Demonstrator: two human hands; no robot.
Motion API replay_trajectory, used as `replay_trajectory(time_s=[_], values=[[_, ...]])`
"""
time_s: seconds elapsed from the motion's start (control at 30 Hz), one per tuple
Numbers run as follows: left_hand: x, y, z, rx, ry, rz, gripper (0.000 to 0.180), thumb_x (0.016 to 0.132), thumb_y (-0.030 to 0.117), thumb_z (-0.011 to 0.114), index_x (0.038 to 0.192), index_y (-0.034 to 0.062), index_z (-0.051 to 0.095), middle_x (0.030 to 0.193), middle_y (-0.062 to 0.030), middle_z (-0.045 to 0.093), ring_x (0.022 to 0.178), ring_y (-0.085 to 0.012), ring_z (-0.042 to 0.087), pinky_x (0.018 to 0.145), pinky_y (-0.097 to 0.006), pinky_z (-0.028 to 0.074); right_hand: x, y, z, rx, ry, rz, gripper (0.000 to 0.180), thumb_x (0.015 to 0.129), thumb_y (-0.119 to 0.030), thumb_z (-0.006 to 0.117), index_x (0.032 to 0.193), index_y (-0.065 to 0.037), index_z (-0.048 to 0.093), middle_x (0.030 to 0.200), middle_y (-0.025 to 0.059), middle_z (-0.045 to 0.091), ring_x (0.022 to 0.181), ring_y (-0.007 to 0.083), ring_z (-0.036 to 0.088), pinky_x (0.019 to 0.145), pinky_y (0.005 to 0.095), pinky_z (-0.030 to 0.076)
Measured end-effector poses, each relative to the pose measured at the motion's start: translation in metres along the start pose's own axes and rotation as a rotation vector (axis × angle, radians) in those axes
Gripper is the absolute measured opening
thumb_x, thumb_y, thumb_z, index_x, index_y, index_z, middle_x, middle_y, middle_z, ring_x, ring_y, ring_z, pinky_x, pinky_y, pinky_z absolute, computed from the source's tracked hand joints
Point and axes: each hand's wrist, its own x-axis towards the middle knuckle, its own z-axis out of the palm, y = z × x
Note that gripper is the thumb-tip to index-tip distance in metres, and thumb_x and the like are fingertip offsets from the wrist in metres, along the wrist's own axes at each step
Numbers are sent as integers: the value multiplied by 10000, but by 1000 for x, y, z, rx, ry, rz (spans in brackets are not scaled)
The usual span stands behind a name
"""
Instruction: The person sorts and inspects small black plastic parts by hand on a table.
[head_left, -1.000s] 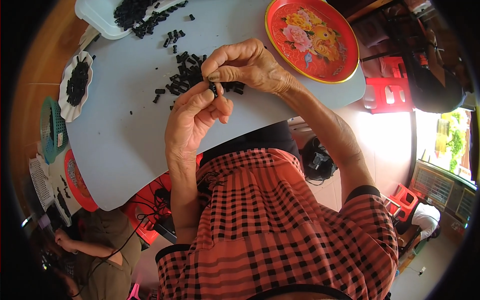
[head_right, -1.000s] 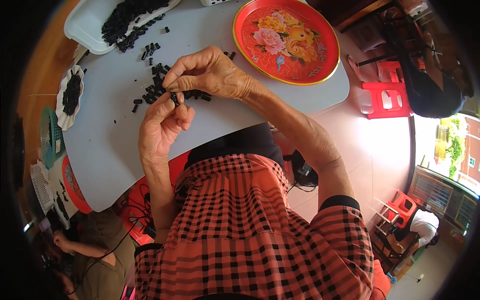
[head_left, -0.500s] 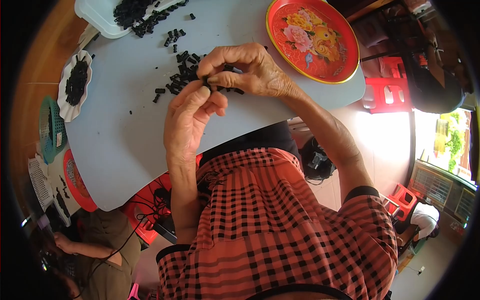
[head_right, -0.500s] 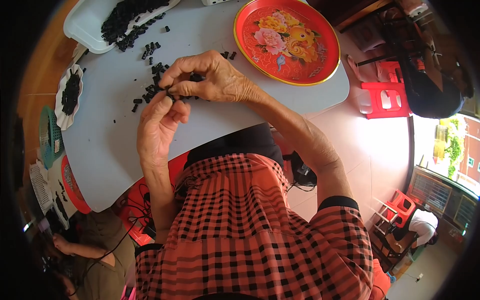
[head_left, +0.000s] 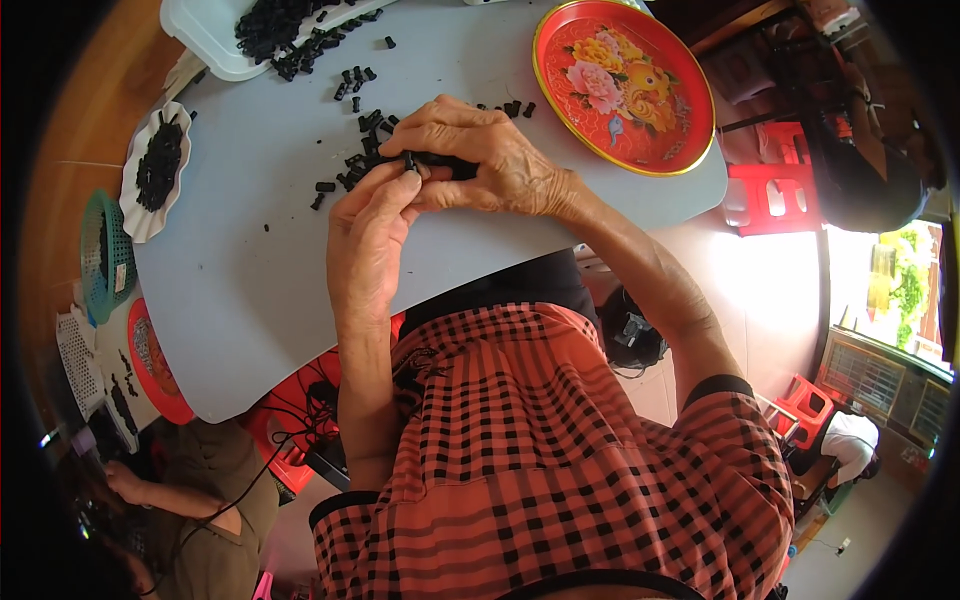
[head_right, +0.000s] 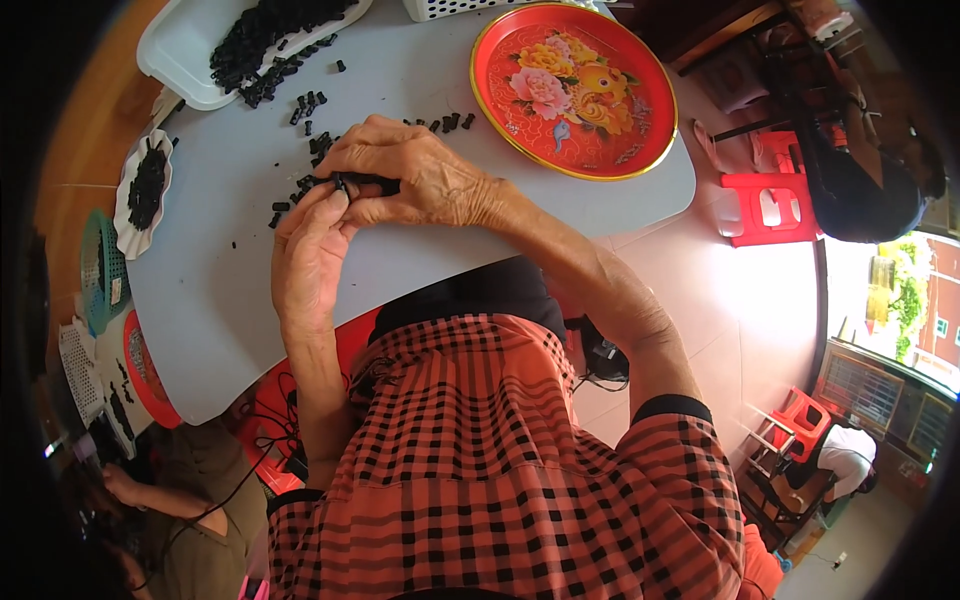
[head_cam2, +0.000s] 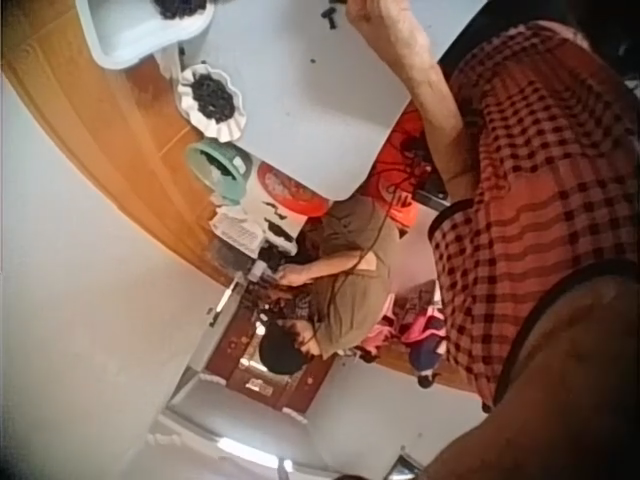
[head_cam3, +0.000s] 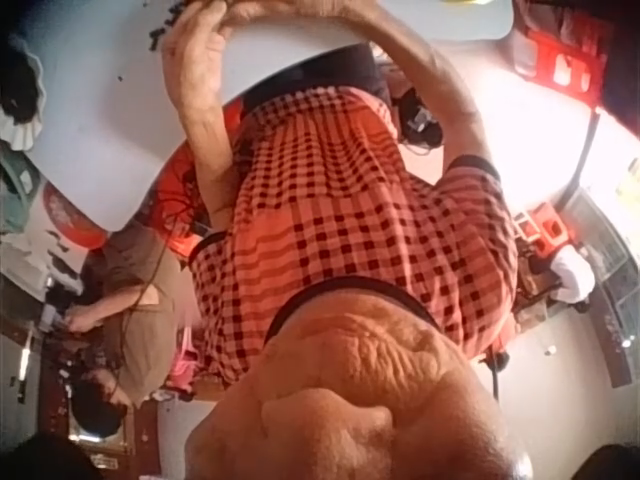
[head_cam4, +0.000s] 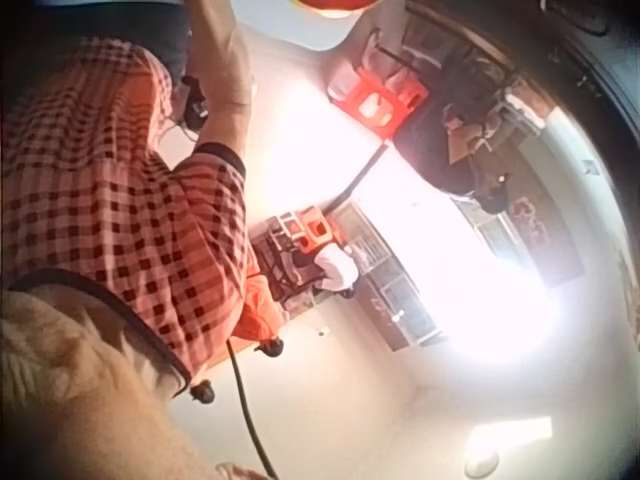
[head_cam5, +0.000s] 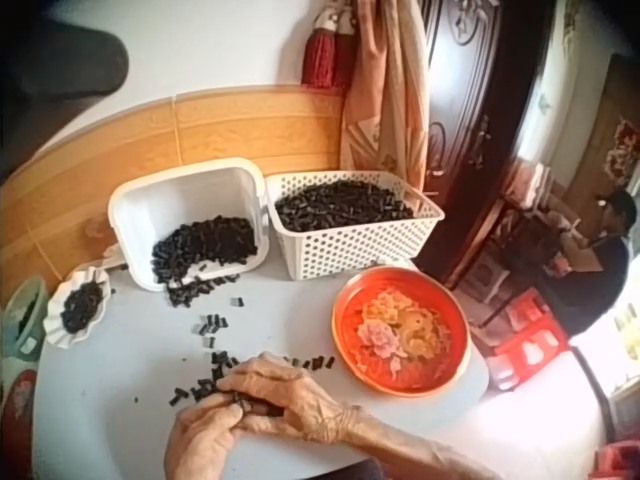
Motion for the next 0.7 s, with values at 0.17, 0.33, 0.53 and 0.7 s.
replay_trajectory(time_s=[0.17,0.33,0.53,0.7], values=[[5,-9,-5,-17,33,16,207,893,77,565,1031,-59,637,969,-103,639,881,-159,605,850,-320,480,-2,5,3,-77,67,-120,467,683,-216,772,1073,-16,614,994,115,622,868,283,577,759,367,503],[3,-17,6,-10,101,79,261,919,105,546,1099,-72,612,1041,-107,615,957,-149,573,878,-323,472,-2,-3,8,-346,174,-237,405,625,-96,729,994,31,620,953,127,621,793,281,558,703,360,493],[2,-23,13,54,42,175,285,963,181,486,1038,-69,601,989,-59,578,922,-115,541,855,-291,461,-4,-2,3,-373,149,-224,345,653,-88,704,965,36,624,943,127,618,777,281,553,694,356,488],[7,-18,19,-21,52,192,328,969,250,461,1053,-51,564,992,-117,610,910,-163,573,849,-314,465,10,-6,-16,-293,154,-112,295,705,-77,704,975,15,630,944,126,626,799,279,569,703,358,490]])
